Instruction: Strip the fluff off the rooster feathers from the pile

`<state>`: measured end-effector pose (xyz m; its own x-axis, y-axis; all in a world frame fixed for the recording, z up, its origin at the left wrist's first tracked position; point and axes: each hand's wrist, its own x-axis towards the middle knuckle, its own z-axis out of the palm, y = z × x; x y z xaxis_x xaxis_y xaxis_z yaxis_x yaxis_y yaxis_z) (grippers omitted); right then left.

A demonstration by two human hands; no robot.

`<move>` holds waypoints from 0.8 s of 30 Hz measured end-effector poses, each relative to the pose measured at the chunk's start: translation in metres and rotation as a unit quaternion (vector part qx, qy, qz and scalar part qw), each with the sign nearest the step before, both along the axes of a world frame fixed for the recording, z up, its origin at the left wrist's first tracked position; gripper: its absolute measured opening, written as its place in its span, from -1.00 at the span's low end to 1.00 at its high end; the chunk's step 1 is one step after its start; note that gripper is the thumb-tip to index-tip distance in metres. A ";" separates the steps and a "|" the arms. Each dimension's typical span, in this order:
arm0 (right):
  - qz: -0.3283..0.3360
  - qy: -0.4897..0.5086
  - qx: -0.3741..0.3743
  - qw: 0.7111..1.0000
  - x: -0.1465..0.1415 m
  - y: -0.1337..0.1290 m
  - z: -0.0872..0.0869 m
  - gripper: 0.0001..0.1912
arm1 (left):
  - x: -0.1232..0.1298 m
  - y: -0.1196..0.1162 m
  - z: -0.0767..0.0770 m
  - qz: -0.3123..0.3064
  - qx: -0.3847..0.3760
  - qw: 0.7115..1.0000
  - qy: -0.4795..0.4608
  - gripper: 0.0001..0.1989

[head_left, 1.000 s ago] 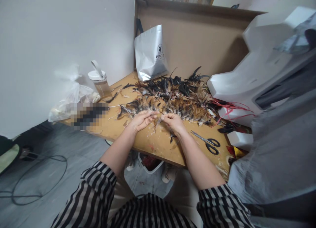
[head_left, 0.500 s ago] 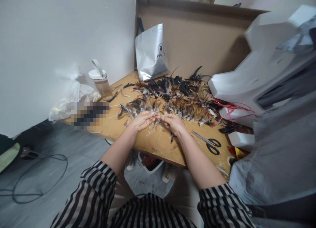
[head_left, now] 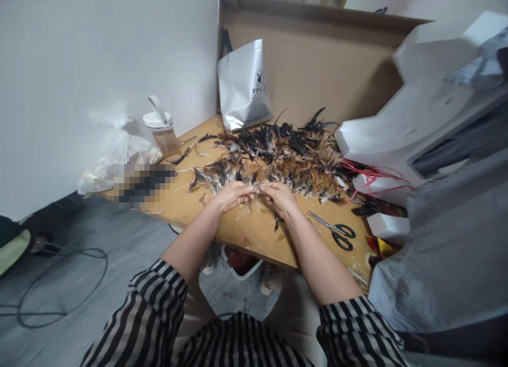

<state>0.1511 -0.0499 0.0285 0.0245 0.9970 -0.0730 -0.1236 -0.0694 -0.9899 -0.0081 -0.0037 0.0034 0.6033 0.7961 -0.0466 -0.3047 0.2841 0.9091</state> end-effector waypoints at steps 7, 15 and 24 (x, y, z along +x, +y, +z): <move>-0.011 -0.014 0.004 1.000 -0.003 0.001 -0.002 -0.72 | 0.004 -0.001 0.001 0.057 0.008 0.998 0.023 -0.81; -0.023 -0.035 0.016 0.999 -0.007 0.001 -0.002 -0.74 | 0.005 0.000 -0.002 0.064 0.016 0.998 0.021 -0.79; -0.021 -0.014 0.010 1.000 -0.006 0.001 -0.001 -0.73 | 0.004 0.000 -0.002 0.066 0.016 0.997 0.022 -0.78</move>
<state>0.1446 -0.0485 0.0276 0.0674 0.9963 -0.0527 -0.0972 -0.0460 -0.9942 -0.0041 -0.0040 0.0017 0.4919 0.8695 -0.0436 -0.2976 0.2150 0.9302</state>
